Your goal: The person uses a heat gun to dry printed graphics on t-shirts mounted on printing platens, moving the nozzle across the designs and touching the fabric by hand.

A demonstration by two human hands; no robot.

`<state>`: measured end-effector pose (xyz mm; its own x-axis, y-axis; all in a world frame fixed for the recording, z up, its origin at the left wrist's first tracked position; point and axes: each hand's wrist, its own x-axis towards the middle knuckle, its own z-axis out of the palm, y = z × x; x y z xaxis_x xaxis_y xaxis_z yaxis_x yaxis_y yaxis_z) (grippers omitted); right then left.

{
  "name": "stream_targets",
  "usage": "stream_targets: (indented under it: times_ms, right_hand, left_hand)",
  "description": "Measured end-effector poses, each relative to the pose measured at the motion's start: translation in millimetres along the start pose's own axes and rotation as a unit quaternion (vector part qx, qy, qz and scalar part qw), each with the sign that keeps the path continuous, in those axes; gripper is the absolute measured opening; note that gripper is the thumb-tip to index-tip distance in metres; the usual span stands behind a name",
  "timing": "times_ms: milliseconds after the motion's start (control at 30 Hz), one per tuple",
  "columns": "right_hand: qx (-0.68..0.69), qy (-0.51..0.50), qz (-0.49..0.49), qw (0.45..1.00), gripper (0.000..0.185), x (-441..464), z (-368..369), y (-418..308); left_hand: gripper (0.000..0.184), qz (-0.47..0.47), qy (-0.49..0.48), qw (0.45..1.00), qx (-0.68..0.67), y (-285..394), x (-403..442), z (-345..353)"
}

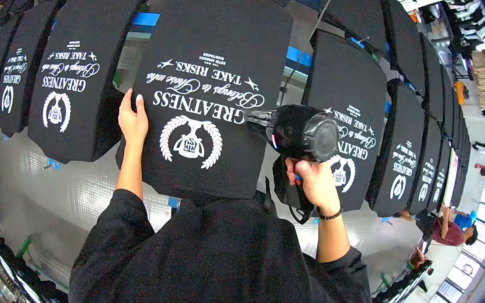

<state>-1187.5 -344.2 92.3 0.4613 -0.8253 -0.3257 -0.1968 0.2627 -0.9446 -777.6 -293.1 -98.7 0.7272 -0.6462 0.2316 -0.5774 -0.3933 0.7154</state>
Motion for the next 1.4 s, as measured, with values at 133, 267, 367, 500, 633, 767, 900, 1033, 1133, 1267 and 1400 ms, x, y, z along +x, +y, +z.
stream_targets:
  times_ms: [133,267,367,500,633,767,900,1033,1133,1267,1400]
  right_hand:
    - [0.022,-0.018,0.034,0.999,0.082,6,11,-4]
    - [-0.050,-0.087,0.025,0.995,0.078,30,38,-17]
    - [-0.048,-0.141,0.024,0.989,0.047,64,77,-38]
    - [-0.055,-0.199,0.048,0.977,0.043,111,110,-50]
    - [-0.084,-0.185,-0.016,0.979,0.049,131,143,-65]
    - [-0.094,-0.198,-0.046,0.974,0.038,153,161,-78]
    - [-0.056,-0.185,-0.033,0.981,0.042,189,169,-91]
    - [-0.108,-0.202,-0.055,0.972,0.043,201,159,-95]
    - [-0.135,-0.207,-0.033,0.968,0.046,184,139,-83]
    - [-0.083,-0.191,-0.007,0.978,0.062,151,106,-66]
    - [0.018,-0.098,0.014,0.995,0.043,110,78,-55]
  left_hand:
    - [0.046,-0.010,-0.012,1.000,0.007,-2,2,2]
    - [0.044,-0.034,-0.014,0.999,-0.014,0,2,-3]
    - [0.042,-0.057,-0.022,0.998,-0.027,0,4,-8]
    - [0.039,-0.073,-0.026,0.995,-0.059,0,6,-13]
    - [0.041,-0.093,-0.028,0.991,-0.096,-8,11,-15]
    - [0.042,-0.137,0.018,0.983,-0.122,-14,19,-21]
    - [0.043,-0.140,0.028,0.984,-0.103,-17,29,-22]
    - [0.043,-0.131,0.020,0.987,-0.097,-16,38,-15]
    - [0.043,-0.098,0.019,0.992,-0.074,-13,47,-17]
    - [0.040,-0.041,0.024,0.998,-0.032,-7,54,-20]
    - [0.039,0.005,0.009,1.000,-0.008,3,56,-21]
